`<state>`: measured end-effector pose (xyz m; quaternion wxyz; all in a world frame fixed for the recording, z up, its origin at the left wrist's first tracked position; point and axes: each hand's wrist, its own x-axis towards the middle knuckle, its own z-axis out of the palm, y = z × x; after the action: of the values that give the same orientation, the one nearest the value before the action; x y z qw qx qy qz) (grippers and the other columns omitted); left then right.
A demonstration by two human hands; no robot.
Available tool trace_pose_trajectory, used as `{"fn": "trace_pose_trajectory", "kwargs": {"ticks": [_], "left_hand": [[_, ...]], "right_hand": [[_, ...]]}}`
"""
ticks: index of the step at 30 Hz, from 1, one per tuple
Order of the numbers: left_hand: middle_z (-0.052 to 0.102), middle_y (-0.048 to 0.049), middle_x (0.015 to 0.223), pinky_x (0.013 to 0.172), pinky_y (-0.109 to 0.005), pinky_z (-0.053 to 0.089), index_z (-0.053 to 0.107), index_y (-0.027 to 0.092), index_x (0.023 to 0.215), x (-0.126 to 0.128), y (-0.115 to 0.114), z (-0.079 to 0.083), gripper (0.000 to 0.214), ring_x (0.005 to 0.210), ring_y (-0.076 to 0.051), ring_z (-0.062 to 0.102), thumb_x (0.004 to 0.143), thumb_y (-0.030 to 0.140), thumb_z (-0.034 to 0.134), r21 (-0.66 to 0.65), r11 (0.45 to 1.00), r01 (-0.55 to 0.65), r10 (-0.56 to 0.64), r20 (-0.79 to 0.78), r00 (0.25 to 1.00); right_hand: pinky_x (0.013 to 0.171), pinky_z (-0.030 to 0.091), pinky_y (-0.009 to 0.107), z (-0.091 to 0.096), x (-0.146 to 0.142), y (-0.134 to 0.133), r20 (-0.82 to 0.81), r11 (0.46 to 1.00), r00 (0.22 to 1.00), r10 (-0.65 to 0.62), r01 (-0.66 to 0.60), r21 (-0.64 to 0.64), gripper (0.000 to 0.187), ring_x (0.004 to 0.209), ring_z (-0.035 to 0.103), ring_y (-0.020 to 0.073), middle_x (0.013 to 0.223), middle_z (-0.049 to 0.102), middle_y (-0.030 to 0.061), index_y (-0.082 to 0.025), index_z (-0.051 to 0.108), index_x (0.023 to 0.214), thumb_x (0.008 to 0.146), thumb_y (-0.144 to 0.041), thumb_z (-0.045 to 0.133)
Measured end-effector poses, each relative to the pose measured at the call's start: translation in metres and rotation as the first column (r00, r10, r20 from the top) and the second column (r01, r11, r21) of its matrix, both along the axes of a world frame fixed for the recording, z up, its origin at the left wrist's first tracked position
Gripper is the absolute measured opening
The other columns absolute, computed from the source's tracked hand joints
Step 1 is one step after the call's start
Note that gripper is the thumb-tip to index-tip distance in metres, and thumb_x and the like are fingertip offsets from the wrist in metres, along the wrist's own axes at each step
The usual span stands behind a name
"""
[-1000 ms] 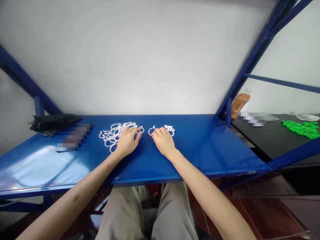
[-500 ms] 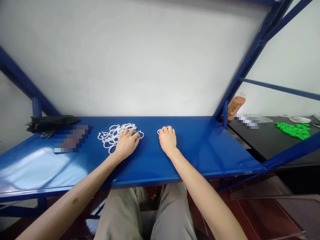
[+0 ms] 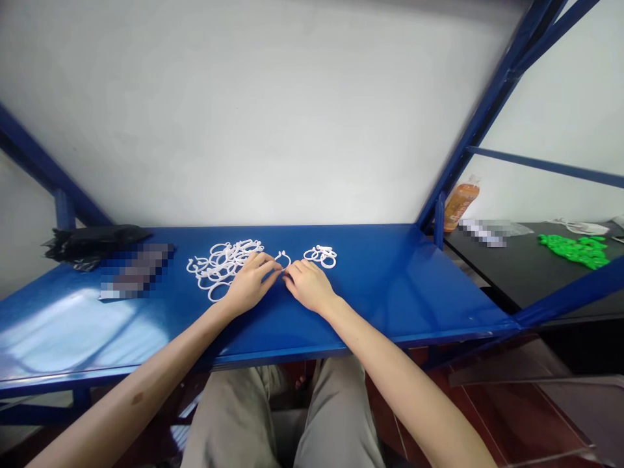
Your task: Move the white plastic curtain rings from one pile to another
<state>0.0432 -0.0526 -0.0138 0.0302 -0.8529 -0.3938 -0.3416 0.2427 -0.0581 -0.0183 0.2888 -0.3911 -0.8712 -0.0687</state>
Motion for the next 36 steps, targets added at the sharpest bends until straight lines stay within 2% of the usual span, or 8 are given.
{"fn": "trace_pose_trajectory", "kwargs": {"ticks": [7, 10, 13, 17, 21, 25, 28, 36], "left_hand": [[0.065, -0.0041, 0.096, 0.084, -0.034, 0.051, 0.059, 0.022, 0.102, 0.001, -0.001, -0.002, 0.018, 0.093, -0.020, 0.059, 0.104, 0.024, 0.042, -0.136, 0.989, 0.050, -0.045, 0.035, 0.998], [0.064, -0.0039, 0.093, 0.082, -0.033, 0.051, 0.060, 0.023, 0.101, 0.003, -0.003, 0.000, 0.019, 0.091, -0.020, 0.058, 0.104, 0.026, 0.041, -0.127, 0.988, 0.084, -0.080, 0.030, 0.996], [0.065, -0.0049, 0.090, 0.081, -0.034, 0.049, 0.061, 0.022, 0.095, 0.004, -0.005, 0.002, 0.026, 0.088, -0.020, 0.056, 0.106, 0.029, 0.039, -0.063, 0.990, 0.127, -0.130, -0.055, 0.990], [0.067, -0.0065, 0.091, 0.082, -0.036, 0.049, 0.063, 0.021, 0.093, 0.005, -0.007, 0.003, 0.027, 0.086, -0.021, 0.056, 0.106, 0.028, 0.040, -0.009, 0.987, 0.160, -0.159, -0.155, 0.975], [0.069, -0.0069, 0.100, 0.086, -0.035, 0.051, 0.064, 0.022, 0.100, 0.006, -0.010, 0.004, 0.021, 0.093, -0.020, 0.061, 0.104, 0.026, 0.044, -0.007, 0.986, 0.169, -0.170, -0.057, 0.984], [0.068, -0.0062, 0.102, 0.088, -0.034, 0.053, 0.062, 0.022, 0.104, 0.006, -0.007, 0.000, 0.014, 0.097, -0.020, 0.064, 0.101, 0.030, 0.050, -0.026, 1.000, -0.003, 0.006, 0.111, 0.994], [0.069, -0.0051, 0.098, 0.083, -0.034, 0.053, 0.061, 0.022, 0.103, 0.004, -0.002, -0.004, 0.014, 0.091, -0.021, 0.065, 0.099, 0.034, 0.054, -0.120, 0.989, -0.088, 0.106, 0.151, 0.983], [0.066, -0.0008, 0.085, 0.074, -0.028, 0.050, 0.061, 0.023, 0.094, 0.004, -0.002, -0.004, 0.015, 0.077, -0.016, 0.062, 0.100, 0.026, 0.048, -0.264, 0.963, 0.055, 0.009, 0.236, 0.972]], "right_hand": [[0.083, 0.052, 0.035, 0.003, 0.002, 0.000, -0.182, 0.994, 0.983, -0.019, -0.002, -0.114, 0.007, 0.090, 0.066, 0.0214, 0.094, 0.071, 0.0058, -0.021, 0.060, 0.094, 0.099, -0.022, 0.056], [0.079, 0.053, 0.034, 0.004, 0.003, -0.001, -0.299, 0.978, 0.950, -0.088, 0.025, -0.209, 0.007, 0.088, 0.069, 0.0205, 0.096, 0.072, 0.0050, -0.021, 0.058, 0.100, 0.100, -0.027, 0.055], [0.077, 0.054, 0.033, 0.004, 0.005, 0.000, -0.352, 0.965, 0.928, -0.126, 0.032, -0.260, 0.011, 0.088, 0.070, 0.0202, 0.098, 0.073, 0.0054, -0.021, 0.057, 0.107, 0.100, -0.029, 0.054], [0.079, 0.054, 0.033, 0.002, 0.005, 0.003, -0.372, 0.973, 0.922, -0.107, 0.021, -0.228, 0.012, 0.092, 0.071, 0.0207, 0.101, 0.074, 0.0066, -0.022, 0.058, 0.109, 0.099, -0.026, 0.055], [0.079, 0.055, 0.032, 0.000, 0.006, 0.006, -0.393, 0.979, 0.916, -0.082, -0.001, -0.205, 0.008, 0.089, 0.072, 0.0194, 0.097, 0.074, 0.0049, -0.022, 0.060, 0.104, 0.100, -0.025, 0.054], [0.075, 0.054, 0.030, 0.001, 0.007, 0.005, -0.408, 0.979, 0.911, -0.056, -0.029, -0.200, 0.008, 0.087, 0.072, 0.0188, 0.095, 0.075, 0.0037, -0.023, 0.062, 0.102, 0.100, -0.027, 0.055], [0.073, 0.054, 0.030, 0.002, 0.007, 0.003, -0.393, 0.981, 0.919, -0.029, -0.049, -0.188, 0.009, 0.085, 0.072, 0.0190, 0.093, 0.075, 0.0034, -0.023, 0.063, 0.101, 0.100, -0.030, 0.056], [0.076, 0.052, 0.032, -0.001, 0.003, 0.000, -0.312, 0.993, 0.947, 0.072, -0.099, -0.069, 0.019, 0.084, 0.066, 0.0204, 0.086, 0.069, 0.0056, -0.021, 0.062, 0.089, 0.103, -0.026, 0.051]]}}
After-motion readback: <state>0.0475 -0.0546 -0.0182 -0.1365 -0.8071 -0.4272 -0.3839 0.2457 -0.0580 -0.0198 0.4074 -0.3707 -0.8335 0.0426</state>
